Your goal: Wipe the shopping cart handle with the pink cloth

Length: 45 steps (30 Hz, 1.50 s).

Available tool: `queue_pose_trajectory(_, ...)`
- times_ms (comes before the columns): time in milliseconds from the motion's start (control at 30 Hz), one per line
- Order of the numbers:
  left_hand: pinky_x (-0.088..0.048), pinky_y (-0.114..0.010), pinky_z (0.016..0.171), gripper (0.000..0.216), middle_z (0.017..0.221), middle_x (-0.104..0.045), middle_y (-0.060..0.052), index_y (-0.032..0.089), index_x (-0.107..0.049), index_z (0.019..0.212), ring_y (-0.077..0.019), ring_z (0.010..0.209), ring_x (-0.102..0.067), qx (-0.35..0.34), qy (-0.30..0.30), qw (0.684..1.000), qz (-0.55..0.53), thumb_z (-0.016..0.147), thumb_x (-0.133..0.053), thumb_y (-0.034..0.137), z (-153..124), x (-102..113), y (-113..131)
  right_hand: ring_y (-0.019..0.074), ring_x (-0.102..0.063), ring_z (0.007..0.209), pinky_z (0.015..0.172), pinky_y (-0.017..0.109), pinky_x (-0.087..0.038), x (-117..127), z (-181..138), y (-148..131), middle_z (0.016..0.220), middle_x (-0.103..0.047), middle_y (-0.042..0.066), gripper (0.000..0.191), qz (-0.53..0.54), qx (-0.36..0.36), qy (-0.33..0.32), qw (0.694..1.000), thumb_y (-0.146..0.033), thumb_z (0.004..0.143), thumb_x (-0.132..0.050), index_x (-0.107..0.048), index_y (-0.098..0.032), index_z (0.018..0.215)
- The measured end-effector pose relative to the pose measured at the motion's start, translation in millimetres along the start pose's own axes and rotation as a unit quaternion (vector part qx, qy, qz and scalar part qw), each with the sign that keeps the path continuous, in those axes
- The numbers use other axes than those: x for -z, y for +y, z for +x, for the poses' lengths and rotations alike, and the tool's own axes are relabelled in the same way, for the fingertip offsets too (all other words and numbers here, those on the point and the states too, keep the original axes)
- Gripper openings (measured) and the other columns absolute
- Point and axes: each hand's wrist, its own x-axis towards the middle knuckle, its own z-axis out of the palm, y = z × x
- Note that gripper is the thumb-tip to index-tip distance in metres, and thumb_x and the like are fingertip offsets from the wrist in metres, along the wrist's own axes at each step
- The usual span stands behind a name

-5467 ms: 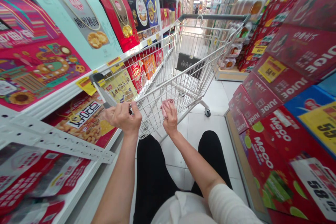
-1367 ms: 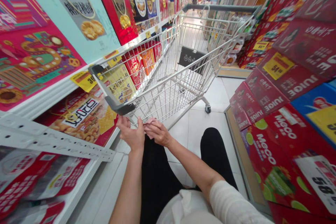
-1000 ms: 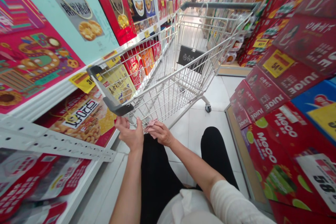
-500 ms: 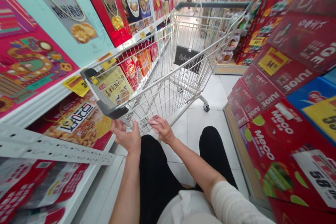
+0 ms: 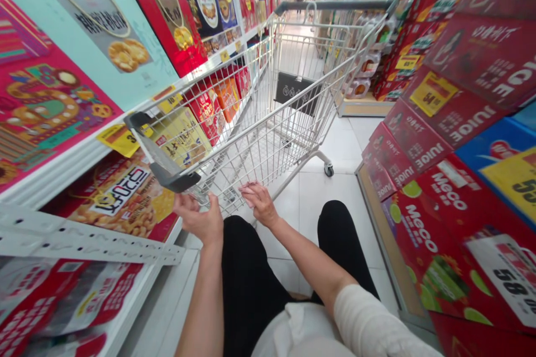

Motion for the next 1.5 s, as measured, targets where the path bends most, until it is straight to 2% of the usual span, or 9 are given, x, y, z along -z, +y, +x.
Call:
queue_pose_trajectory(267,-0.061,-0.04,0.098,0.077,0.119,-0.073,-0.016,0.013,-0.042,0.142,-0.025,0.111,-0.075,-0.001,0.0,1.0,0.009,0.076,-0.074,0.037,-1,1,3,0.0229,-0.057,0.141,0.128,0.051,-0.045,2,21,12,0.135,-0.068,0.01,0.04,0.013,-0.058,0.031,0.998,-0.016,0.103,-0.044,-0.078,-0.026,0.121)
queue_pose_trajectory(500,-0.06,-0.04,0.092,0.078,0.11,-0.074,-0.012,0.014,-0.042,0.14,-0.0229,0.097,-0.075,-0.005,0.005,1.0,0.011,0.073,-0.074,0.037,0,0,5,0.0211,-0.066,0.125,0.114,0.046,-0.057,18,1,19,0.124,-0.072,0.01,0.038,0.07,-0.061,0.066,0.994,-0.01,0.095,-0.048,-0.078,-0.022,0.115)
queue_pose_trajectory(700,-0.06,-0.039,0.091,0.074,0.111,-0.073,-0.014,0.014,-0.041,0.139,-0.0232,0.1,-0.074,-0.013,0.012,1.0,-0.008,0.076,-0.071,0.037,-2,-3,5,0.0259,-0.052,0.144,0.126,0.055,-0.043,18,31,31,0.146,-0.061,0.016,0.045,0.067,-0.241,0.167,0.954,-0.012,0.093,-0.045,-0.069,-0.02,0.13)
queue_pose_trajectory(900,-0.058,-0.043,0.1,0.076,0.124,-0.071,-0.019,0.014,-0.039,0.143,-0.0246,0.109,-0.074,-0.005,0.0,1.0,0.0,0.078,-0.072,0.036,-7,-2,5,0.0277,-0.047,0.151,0.125,0.052,-0.046,-9,26,-7,0.151,-0.053,0.023,0.056,0.04,-0.347,0.143,0.926,-0.005,0.087,-0.044,-0.063,-0.012,0.139)
queue_pose_trajectory(1000,-0.057,-0.042,0.104,0.075,0.13,-0.07,-0.019,0.015,-0.04,0.144,-0.0248,0.118,-0.073,-0.009,0.002,1.0,-0.005,0.079,-0.074,0.033,-8,-2,7,0.0276,-0.049,0.151,0.123,0.048,-0.05,-16,18,-44,0.152,-0.052,0.022,0.049,0.01,-0.302,0.093,0.949,-0.008,0.092,-0.051,-0.064,-0.014,0.14)
queue_pose_trajectory(1067,-0.058,-0.043,0.104,0.075,0.133,-0.069,-0.021,0.016,-0.04,0.144,-0.0255,0.12,-0.073,-0.01,-0.002,1.0,-0.006,0.08,-0.074,0.033,-10,-3,8,0.0257,-0.05,0.15,0.125,0.045,-0.049,-16,21,-60,0.15,-0.056,0.017,0.041,0.012,-0.192,0.054,0.98,-0.014,0.097,-0.056,-0.068,-0.018,0.136)
queue_pose_trajectory(1233,-0.059,-0.044,0.105,0.077,0.137,-0.068,-0.023,0.015,-0.041,0.146,-0.0277,0.125,-0.071,-0.012,-0.026,0.999,-0.017,0.082,-0.079,0.033,-16,0,11,0.0221,-0.058,0.142,0.127,0.046,-0.049,-1,43,-47,0.136,-0.071,0.007,0.028,0.023,0.029,0.019,0.999,-0.018,0.1,-0.06,-0.077,-0.03,0.119)
queue_pose_trajectory(1300,-0.058,-0.046,0.106,0.077,0.138,-0.068,-0.024,0.015,-0.043,0.146,-0.0287,0.125,-0.071,-0.015,-0.035,0.999,-0.023,0.082,-0.081,0.035,-19,1,12,0.0213,-0.062,0.136,0.124,0.047,-0.052,12,51,-29,0.133,-0.073,0.006,0.029,0.033,0.036,0.019,0.999,-0.018,0.102,-0.057,-0.077,-0.031,0.119)
queue_pose_trajectory(1500,-0.057,-0.047,0.11,0.077,0.143,-0.065,-0.024,0.014,-0.043,0.15,-0.0298,0.13,-0.068,-0.025,-0.037,0.998,-0.042,0.086,-0.077,0.042,-40,-11,25,0.0314,-0.051,0.15,0.124,0.065,-0.047,68,100,-14,0.152,-0.058,0.012,0.04,0.027,-0.104,0.195,0.975,-0.026,0.106,-0.042,-0.066,-0.026,0.138)
